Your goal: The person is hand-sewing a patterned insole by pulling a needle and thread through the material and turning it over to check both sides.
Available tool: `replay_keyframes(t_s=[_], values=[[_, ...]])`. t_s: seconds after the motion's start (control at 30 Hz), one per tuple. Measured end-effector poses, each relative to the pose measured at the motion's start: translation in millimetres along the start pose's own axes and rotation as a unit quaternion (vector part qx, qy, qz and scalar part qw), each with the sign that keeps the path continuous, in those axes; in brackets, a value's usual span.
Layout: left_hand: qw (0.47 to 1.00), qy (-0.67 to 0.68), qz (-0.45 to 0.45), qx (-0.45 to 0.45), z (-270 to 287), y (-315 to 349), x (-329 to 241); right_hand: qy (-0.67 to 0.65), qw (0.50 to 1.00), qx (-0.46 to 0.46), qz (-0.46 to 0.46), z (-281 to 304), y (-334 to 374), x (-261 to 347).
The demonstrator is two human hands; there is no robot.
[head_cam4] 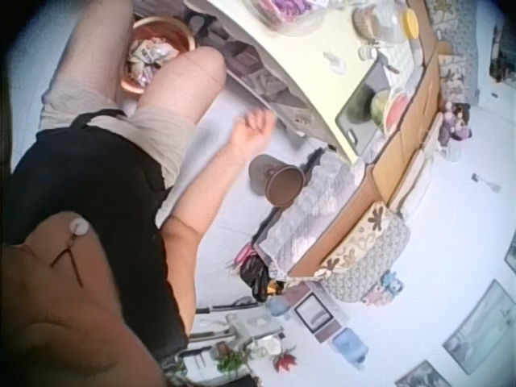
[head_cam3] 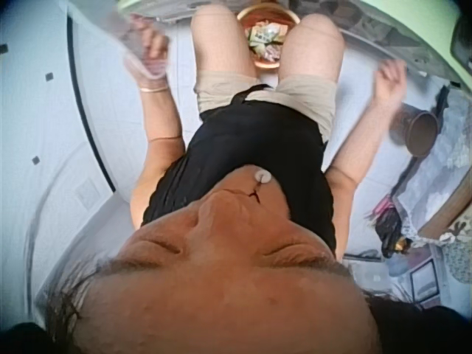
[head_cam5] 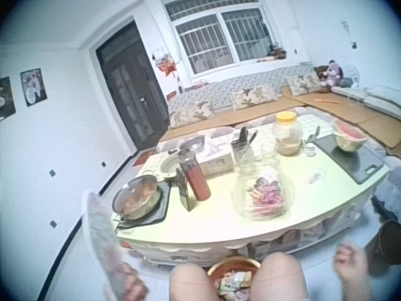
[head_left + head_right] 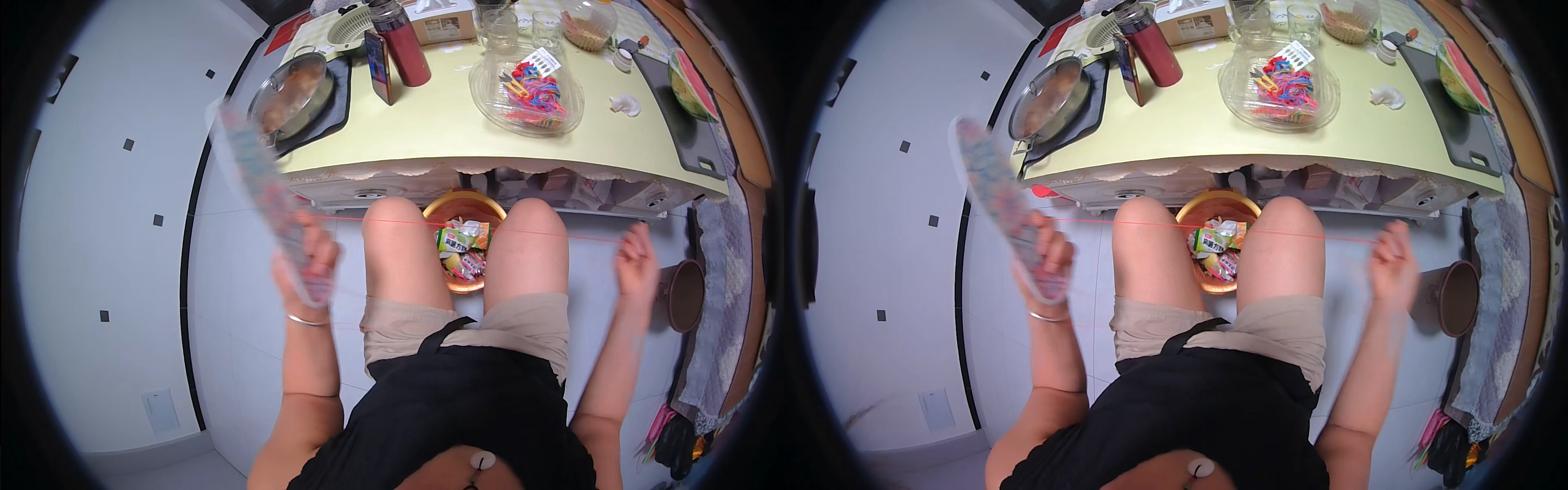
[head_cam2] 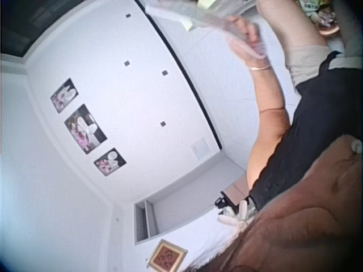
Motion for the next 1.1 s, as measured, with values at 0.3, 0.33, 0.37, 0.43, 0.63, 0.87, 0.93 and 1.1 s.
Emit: replay_keyframes(t_s=[0.3,0.33,0.37,0.43,0.63,0.87,0.93,1.1], values=[[0.983,0.163,-0.031,-0.074,84.5,-1.3,-74.9,0.018,0.944,-0.222,0.243,232.8,21.1,322.8],[0.985,0.16,0.004,-0.061,64.0,-0.8,-52.0,0.052,0.94,-0.225,0.25,203.2,10.1,282.5],[0.977,0.198,0.04,-0.062,43.3,1.0,-25.6,0.101,0.941,-0.203,0.252,156.3,3.0,228.9],[0.958,0.25,0.132,-0.04,14.0,3.6,25.2,0.223,0.922,-0.118,0.293,54.4,3.0,112.9],[0.854,0.385,0.336,0.098,-30.5,21.8,116.1,0.56,0.797,0.14,0.175,-100.8,63.6,-129.0],[0.818,0.427,0.363,0.131,-31.2,35.1,143.1,0.656,0.604,0.297,0.34,-135.7,90.9,-184.2],[0.815,0.435,0.355,0.144,-29.9,37.0,144.6,0.654,0.595,0.307,0.352,-135.2,90.8,-188.3],[0.877,0.298,0.377,0.006,-67.9,26.2,115.3,0.66,0.576,0.321,0.361,-134.1,88.5,-188.5]])
Point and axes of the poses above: each hand's wrist, its own y-axis away from the middle knuckle, its own z-axis out of the back of the hand, x = y × z, the point moved 2 cm from there along -y, towards the middle knuckle, and after that the axes turned 7 degrees about -z, right-handed, at the moved point
